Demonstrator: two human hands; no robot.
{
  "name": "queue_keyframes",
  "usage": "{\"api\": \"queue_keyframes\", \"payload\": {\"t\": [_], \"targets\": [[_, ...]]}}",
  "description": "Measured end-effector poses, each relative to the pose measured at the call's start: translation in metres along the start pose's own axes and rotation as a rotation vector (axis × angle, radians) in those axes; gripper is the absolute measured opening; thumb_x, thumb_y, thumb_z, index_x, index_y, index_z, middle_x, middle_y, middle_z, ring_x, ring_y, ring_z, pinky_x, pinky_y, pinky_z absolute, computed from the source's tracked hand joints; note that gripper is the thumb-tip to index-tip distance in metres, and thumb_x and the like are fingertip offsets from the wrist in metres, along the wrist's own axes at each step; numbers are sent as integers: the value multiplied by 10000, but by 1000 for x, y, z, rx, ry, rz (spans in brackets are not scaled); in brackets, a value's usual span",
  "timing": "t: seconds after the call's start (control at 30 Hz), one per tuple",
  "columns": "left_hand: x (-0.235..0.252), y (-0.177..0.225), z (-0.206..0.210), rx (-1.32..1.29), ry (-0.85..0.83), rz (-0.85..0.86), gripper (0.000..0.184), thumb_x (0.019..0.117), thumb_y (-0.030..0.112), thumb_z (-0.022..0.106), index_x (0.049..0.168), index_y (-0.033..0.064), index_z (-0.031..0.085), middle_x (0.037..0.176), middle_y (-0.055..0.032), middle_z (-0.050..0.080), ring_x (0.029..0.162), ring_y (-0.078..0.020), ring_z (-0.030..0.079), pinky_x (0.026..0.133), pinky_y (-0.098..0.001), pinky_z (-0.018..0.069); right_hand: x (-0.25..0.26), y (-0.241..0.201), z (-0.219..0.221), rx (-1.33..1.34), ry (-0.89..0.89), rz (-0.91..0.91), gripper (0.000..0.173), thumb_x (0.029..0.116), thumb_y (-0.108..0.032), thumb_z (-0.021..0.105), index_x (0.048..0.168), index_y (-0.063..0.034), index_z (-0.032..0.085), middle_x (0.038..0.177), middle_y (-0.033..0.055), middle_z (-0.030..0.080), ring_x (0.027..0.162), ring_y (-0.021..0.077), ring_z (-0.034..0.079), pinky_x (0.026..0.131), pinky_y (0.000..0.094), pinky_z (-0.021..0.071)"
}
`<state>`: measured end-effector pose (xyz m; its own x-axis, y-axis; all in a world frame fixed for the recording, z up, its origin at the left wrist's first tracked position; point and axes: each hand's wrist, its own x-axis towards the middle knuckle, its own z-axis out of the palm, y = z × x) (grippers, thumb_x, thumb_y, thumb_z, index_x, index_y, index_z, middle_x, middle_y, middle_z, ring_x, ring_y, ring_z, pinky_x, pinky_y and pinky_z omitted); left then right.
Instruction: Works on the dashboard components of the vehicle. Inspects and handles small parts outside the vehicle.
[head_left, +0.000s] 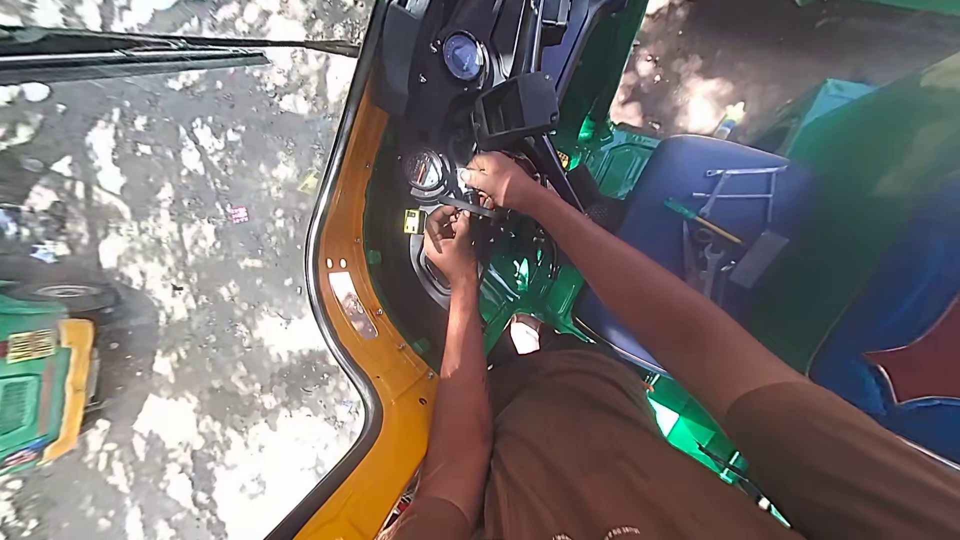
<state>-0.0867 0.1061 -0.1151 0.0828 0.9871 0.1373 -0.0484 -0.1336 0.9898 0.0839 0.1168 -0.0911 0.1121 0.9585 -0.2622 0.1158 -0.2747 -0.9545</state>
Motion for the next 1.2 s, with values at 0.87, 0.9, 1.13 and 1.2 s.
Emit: {"api": "queue_keyframes", "payload": {"t": [0.87,0.9,1.13,1.2], "targets": [[-137,36,-36,-65,136,-839,119,1101,191,437,1149,109,509,913,-45,601,776,-169,650,759,-359,592,-263,53,6,973,448,-114,212,952,18,608,1161,46,589,1061,185,697,900,269,737,835,459,648],[-148,44,-39,-29,0,-778,137,1080,136,500,1144,43,578,920,-74,665,789,-187,686,769,-371,611,-274,57,10,950,465,-112,210,938,29,629,1143,55,593,1051,189,697,885,265,736,819,455,652],[-188,79,-31,131,-684,-532,302,1059,128,555,1335,28,626,1141,-92,712,960,-202,731,901,-388,620,-333,69,64,794,710,-90,224,885,67,721,1090,87,632,950,182,731,796,261,750,739,421,671],[-199,79,-36,129,-757,-543,312,1063,126,545,1351,26,611,1137,-104,716,960,-209,734,902,-392,620,-349,72,82,729,799,-52,224,879,47,741,1081,79,649,937,168,742,777,246,753,719,400,674]]}}
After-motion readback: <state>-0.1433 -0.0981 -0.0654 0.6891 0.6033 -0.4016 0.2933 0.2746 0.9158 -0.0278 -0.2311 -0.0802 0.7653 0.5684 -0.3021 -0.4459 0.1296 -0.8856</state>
